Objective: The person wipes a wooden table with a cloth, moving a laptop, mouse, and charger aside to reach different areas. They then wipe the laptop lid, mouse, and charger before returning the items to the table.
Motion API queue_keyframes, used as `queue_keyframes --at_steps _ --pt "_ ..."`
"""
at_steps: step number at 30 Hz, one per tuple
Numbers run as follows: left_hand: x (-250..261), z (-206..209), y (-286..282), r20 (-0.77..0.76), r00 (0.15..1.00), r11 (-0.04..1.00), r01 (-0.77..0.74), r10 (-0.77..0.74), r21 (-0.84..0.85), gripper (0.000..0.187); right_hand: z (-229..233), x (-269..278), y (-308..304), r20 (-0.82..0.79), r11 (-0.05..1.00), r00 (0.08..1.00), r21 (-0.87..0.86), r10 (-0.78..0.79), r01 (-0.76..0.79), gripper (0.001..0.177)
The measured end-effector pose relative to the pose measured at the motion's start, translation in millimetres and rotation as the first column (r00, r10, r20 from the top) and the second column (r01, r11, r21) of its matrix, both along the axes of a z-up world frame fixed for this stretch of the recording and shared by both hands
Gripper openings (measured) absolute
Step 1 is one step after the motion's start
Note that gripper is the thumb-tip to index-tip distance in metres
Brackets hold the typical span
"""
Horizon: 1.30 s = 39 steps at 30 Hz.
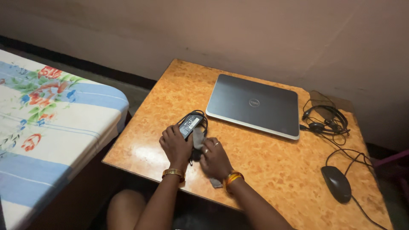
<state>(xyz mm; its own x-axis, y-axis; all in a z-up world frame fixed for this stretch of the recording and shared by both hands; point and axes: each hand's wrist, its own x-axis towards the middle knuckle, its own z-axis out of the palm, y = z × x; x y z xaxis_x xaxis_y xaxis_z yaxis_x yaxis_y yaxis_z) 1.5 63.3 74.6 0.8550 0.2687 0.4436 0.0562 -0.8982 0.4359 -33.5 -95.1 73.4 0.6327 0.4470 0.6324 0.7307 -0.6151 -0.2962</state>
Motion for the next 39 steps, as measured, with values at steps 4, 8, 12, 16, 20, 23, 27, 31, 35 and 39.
queue_keyframes --at_steps 4,8,12,16,20,23,27,31,35,39 --pt "2.5 -4.7 -0.4 0.042 0.999 1.000 0.006 -0.006 0.006 0.066 2.5 -3.7 4.1 -0.171 0.965 0.952 -0.108 -0.253 0.238 0.029" --pt "2.9 -10.8 -0.2 0.021 1.000 1.000 -0.011 0.010 0.027 0.064 8.7 -12.7 7.1 0.032 0.997 0.997 -0.030 -0.070 0.071 0.040" --pt "-1.5 -9.0 0.8 0.093 0.995 0.998 0.045 -0.040 -0.054 0.062 11.1 -19.0 8.0 -0.061 0.995 0.993 -0.033 -0.099 0.097 0.041" --pt "-21.0 -9.8 -2.6 0.107 0.929 0.930 0.338 -0.355 0.148 0.060 -6.4 -12.6 9.3 -0.073 0.934 0.933 0.040 -0.351 0.355 0.034" --pt "-42.5 -12.8 -3.3 -0.259 0.848 0.816 0.521 -0.462 0.250 0.056 -29.5 -15.5 0.5 -0.006 0.982 0.984 0.057 -0.181 0.181 0.032" --pt "-56.0 -16.9 -2.8 -0.032 0.871 0.848 0.485 -0.490 0.212 0.055 -32.6 -6.9 -4.5 -0.069 0.910 0.908 0.008 -0.412 0.414 0.025" --pt "-61.9 -20.2 -4.8 0.008 0.879 0.877 0.474 -0.476 0.071 0.048 -30.4 -13.9 -11.5 0.079 0.897 0.922 -0.213 -0.380 0.388 0.023" --pt "-60.8 -16.3 0.2 0.031 0.877 0.875 0.475 -0.479 0.092 0.046 -26.0 -23.1 -9.2 -0.096 0.961 0.956 -0.013 -0.277 0.277 0.037" --pt "-67.1 -16.5 -7.8 0.013 0.883 0.877 0.464 -0.469 0.123 0.041 -25.5 -33.7 -22.8 -0.056 0.837 0.838 -0.124 -0.542 0.533 0.029" --pt "-65.6 -12.8 -1.1 0.037 0.880 0.880 0.470 -0.473 0.060 0.039 -24.8 -33.0 -14.6 -0.119 0.973 0.969 -0.109 -0.216 0.203 0.048"
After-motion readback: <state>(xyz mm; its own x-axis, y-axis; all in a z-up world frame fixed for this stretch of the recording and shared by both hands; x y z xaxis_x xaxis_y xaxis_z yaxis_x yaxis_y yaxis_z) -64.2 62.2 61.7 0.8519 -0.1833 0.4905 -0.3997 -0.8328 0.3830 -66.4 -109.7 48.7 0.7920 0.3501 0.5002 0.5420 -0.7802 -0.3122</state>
